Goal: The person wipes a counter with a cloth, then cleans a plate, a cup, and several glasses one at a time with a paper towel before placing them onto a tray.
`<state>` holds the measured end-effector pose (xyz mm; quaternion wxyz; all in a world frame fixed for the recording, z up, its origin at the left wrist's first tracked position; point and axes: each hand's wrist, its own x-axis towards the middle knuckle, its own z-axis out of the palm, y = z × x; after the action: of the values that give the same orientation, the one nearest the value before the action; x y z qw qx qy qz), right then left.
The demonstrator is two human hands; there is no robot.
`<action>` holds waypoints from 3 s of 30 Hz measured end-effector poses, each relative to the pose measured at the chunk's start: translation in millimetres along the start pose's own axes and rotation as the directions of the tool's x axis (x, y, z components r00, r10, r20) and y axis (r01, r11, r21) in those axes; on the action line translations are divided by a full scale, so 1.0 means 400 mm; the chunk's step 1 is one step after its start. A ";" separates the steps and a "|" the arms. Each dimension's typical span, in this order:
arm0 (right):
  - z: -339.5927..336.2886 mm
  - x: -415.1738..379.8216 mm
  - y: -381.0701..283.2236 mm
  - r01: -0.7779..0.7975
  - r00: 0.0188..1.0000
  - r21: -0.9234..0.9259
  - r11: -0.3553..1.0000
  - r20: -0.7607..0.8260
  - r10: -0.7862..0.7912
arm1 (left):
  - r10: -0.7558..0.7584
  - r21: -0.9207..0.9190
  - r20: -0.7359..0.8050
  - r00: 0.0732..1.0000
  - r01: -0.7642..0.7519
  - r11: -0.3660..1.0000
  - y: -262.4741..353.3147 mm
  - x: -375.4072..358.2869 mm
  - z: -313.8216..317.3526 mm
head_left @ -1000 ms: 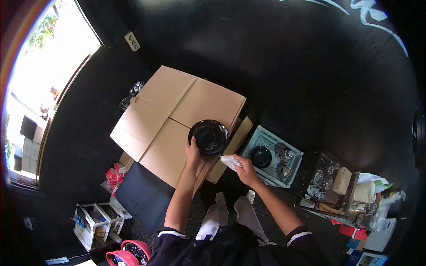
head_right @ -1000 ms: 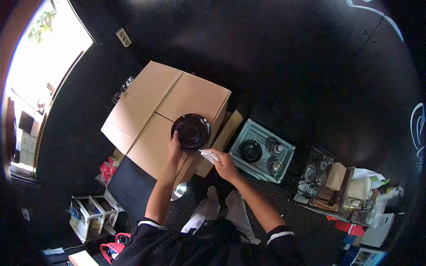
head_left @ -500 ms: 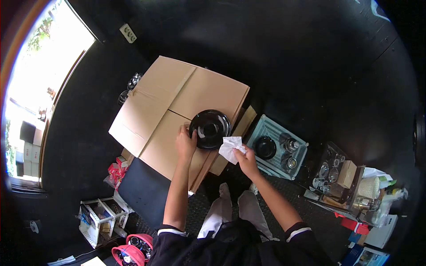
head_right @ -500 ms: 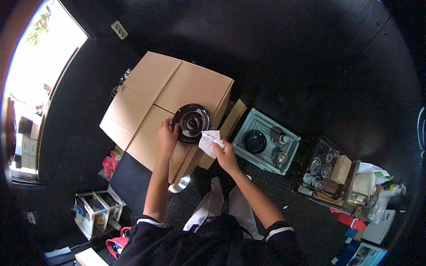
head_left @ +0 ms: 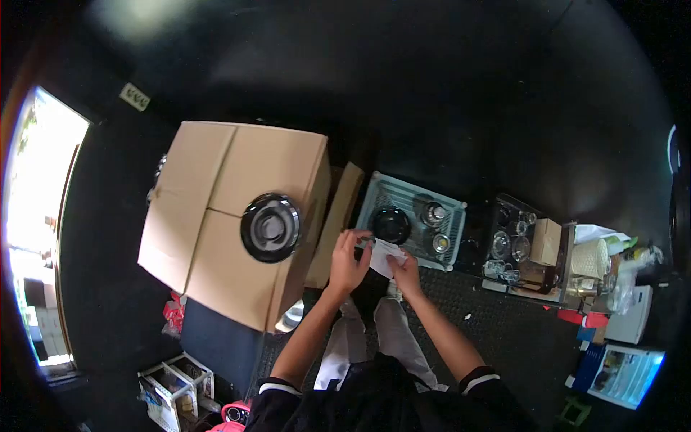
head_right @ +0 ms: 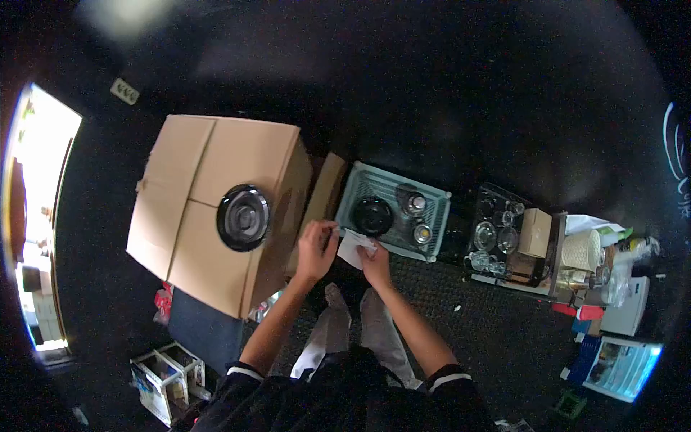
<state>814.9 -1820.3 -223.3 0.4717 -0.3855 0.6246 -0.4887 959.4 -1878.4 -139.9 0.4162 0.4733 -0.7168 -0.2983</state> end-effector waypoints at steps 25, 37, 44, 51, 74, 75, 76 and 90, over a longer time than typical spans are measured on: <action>-0.322 -0.016 0.352 -0.302 0.953 -0.063 0.951 -0.053 0.299 | -0.224 0.480 0.112 0.968 0.145 0.865 -0.816 -0.112 0.691; -0.275 -0.070 0.313 -0.293 0.949 0.096 0.951 -0.095 0.301 | -0.465 0.261 0.131 0.876 0.422 0.868 -0.567 -0.021 0.586; -0.233 -0.061 0.059 -0.129 0.985 -0.007 0.992 -0.114 0.127 | -0.655 -0.107 0.050 0.754 0.657 0.747 -0.185 -0.034 0.325; -0.107 -0.076 -0.224 0.463 0.845 -0.678 0.571 0.144 -0.515 | -0.489 -0.496 0.335 0.806 0.592 0.636 0.015 -0.102 0.195; -0.142 -0.277 -0.575 0.437 0.786 -0.869 0.233 0.243 -0.569 | -0.228 -0.767 0.332 0.915 0.402 0.500 0.327 -0.044 -0.027; -0.125 -0.272 -0.581 0.521 0.755 -0.799 0.299 0.269 -0.597 | -0.200 -0.726 0.290 0.936 0.351 0.591 0.345 -0.039 -0.031; -0.119 -0.278 -0.582 0.585 0.731 -0.772 0.248 0.369 -0.574 | -0.195 -0.747 0.365 0.910 0.411 0.522 0.363 -0.025 -0.049; -0.120 -0.308 -0.583 0.754 0.588 -0.598 0.273 0.427 -0.687 | -0.145 -0.812 0.434 0.889 0.456 0.363 0.386 0.042 -0.106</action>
<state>805.1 -1744.8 33.8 0.0270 -0.7979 0.4987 -0.3374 926.9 -1837.6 12.4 0.4308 0.2519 -0.3964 -0.7706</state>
